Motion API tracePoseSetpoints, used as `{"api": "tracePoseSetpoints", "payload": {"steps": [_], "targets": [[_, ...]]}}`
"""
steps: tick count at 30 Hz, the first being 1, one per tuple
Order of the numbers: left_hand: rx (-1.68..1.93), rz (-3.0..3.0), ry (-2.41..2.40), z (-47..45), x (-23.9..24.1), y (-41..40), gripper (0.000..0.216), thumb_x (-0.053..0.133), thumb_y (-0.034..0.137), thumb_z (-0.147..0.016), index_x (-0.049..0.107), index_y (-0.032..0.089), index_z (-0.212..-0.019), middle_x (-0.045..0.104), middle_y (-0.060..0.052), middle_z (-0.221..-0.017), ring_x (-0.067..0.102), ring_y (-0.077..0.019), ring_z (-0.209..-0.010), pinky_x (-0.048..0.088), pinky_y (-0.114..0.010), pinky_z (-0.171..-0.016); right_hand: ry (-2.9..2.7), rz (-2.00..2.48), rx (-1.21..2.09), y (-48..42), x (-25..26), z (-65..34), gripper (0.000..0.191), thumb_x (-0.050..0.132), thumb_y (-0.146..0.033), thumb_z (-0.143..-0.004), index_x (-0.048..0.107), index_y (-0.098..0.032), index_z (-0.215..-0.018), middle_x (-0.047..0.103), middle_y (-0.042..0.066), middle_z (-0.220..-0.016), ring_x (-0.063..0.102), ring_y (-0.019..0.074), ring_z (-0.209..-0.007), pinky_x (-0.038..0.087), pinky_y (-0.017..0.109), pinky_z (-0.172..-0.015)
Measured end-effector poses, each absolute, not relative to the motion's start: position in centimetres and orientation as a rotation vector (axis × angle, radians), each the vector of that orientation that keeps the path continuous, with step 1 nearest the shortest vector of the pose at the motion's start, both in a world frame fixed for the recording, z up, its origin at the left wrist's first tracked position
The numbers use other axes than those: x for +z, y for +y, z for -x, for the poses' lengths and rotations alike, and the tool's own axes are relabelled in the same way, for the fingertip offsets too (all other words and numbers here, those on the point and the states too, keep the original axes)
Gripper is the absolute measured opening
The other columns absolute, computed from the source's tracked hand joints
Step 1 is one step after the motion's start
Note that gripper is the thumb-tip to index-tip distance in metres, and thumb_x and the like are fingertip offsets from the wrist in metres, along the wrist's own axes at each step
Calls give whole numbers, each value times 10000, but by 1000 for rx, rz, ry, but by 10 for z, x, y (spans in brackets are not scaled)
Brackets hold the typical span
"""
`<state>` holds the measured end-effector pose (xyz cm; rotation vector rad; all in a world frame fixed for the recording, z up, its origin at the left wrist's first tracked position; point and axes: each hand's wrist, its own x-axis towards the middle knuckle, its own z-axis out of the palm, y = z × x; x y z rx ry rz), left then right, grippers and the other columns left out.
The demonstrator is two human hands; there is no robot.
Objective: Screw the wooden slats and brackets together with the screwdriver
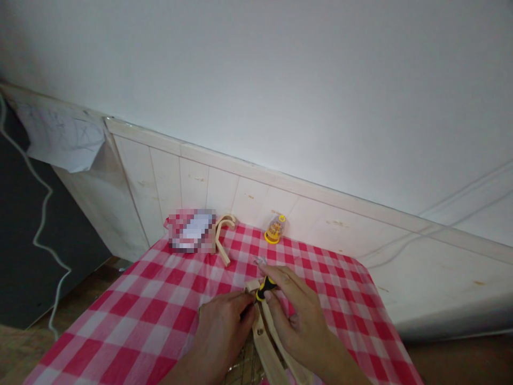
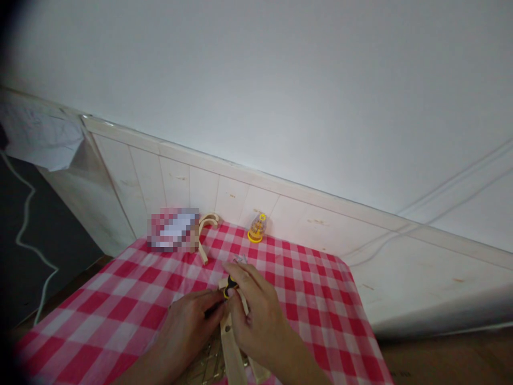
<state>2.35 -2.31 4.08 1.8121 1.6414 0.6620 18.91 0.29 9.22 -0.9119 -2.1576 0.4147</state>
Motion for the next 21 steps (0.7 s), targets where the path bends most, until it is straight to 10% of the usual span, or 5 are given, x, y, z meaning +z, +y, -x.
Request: {"api": "tracePoseSetpoints", "payload": {"steps": [21], "targets": [[614,-1813,1656,-24,43,-23,263,509,308,-967,766,283,-1019,799,-10,-1005,730,-185,-919,454,-249,-761,-2071,903,396,5,88,-187,384,639,-112,-903,640,-250,-1261,730,89,-1125,706,219,-1035,595,336,-895]]}}
